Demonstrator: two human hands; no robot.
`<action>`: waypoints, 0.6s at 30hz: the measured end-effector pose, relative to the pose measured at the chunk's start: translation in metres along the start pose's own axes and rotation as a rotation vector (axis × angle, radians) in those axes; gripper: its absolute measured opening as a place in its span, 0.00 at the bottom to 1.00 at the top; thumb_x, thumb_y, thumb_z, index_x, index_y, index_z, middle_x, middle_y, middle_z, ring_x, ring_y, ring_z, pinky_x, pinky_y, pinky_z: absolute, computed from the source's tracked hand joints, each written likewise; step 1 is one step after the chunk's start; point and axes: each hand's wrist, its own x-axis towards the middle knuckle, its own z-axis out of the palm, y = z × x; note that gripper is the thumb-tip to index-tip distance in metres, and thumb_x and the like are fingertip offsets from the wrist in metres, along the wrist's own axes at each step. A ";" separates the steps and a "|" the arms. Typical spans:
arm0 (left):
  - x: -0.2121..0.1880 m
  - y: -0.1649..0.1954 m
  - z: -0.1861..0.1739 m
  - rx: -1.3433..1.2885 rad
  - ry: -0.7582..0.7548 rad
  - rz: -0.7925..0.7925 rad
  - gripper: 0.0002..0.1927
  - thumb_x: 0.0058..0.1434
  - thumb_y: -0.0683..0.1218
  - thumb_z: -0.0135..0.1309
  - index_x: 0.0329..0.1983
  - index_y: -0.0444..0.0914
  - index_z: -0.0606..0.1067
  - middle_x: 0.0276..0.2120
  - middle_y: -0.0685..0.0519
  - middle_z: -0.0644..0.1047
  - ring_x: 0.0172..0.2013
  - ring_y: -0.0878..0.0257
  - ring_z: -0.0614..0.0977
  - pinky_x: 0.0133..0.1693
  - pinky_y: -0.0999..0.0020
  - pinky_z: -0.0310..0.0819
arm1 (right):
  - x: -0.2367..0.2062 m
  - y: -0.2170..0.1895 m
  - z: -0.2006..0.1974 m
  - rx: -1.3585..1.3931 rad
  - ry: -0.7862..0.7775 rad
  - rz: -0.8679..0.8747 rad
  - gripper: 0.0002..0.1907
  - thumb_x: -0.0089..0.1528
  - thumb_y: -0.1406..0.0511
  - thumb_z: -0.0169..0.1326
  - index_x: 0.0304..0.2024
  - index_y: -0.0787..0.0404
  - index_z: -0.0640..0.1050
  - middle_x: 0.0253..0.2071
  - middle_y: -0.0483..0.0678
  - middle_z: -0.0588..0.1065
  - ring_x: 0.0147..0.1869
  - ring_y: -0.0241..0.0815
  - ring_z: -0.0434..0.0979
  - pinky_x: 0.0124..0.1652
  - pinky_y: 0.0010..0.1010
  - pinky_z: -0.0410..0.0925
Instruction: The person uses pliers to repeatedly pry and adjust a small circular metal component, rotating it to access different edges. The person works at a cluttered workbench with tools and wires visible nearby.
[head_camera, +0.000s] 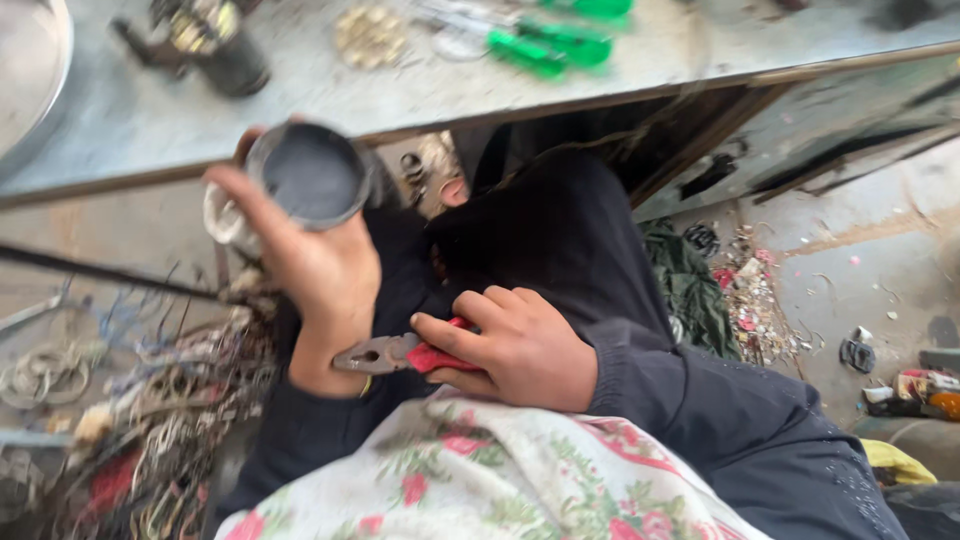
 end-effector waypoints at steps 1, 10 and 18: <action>0.001 -0.001 -0.003 -0.041 0.023 -0.011 0.30 0.77 0.62 0.44 0.69 0.36 0.66 0.60 0.45 0.75 0.62 0.56 0.77 0.67 0.60 0.73 | 0.001 -0.005 0.003 0.002 -0.019 -0.014 0.26 0.59 0.53 0.62 0.57 0.56 0.77 0.35 0.47 0.70 0.34 0.47 0.72 0.33 0.40 0.64; -0.009 -0.007 0.011 0.081 -0.026 0.063 0.31 0.77 0.64 0.43 0.69 0.37 0.62 0.62 0.44 0.72 0.62 0.56 0.76 0.64 0.57 0.74 | 0.020 -0.009 -0.013 -0.049 -0.021 -0.009 0.29 0.54 0.52 0.63 0.56 0.55 0.78 0.33 0.47 0.70 0.33 0.47 0.71 0.32 0.40 0.64; -0.006 -0.001 0.015 0.113 0.007 0.067 0.30 0.74 0.65 0.44 0.65 0.39 0.64 0.58 0.45 0.74 0.59 0.55 0.77 0.60 0.56 0.77 | 0.014 -0.002 -0.007 -0.041 -0.040 -0.066 0.29 0.54 0.52 0.65 0.56 0.54 0.78 0.33 0.46 0.70 0.31 0.45 0.70 0.31 0.39 0.62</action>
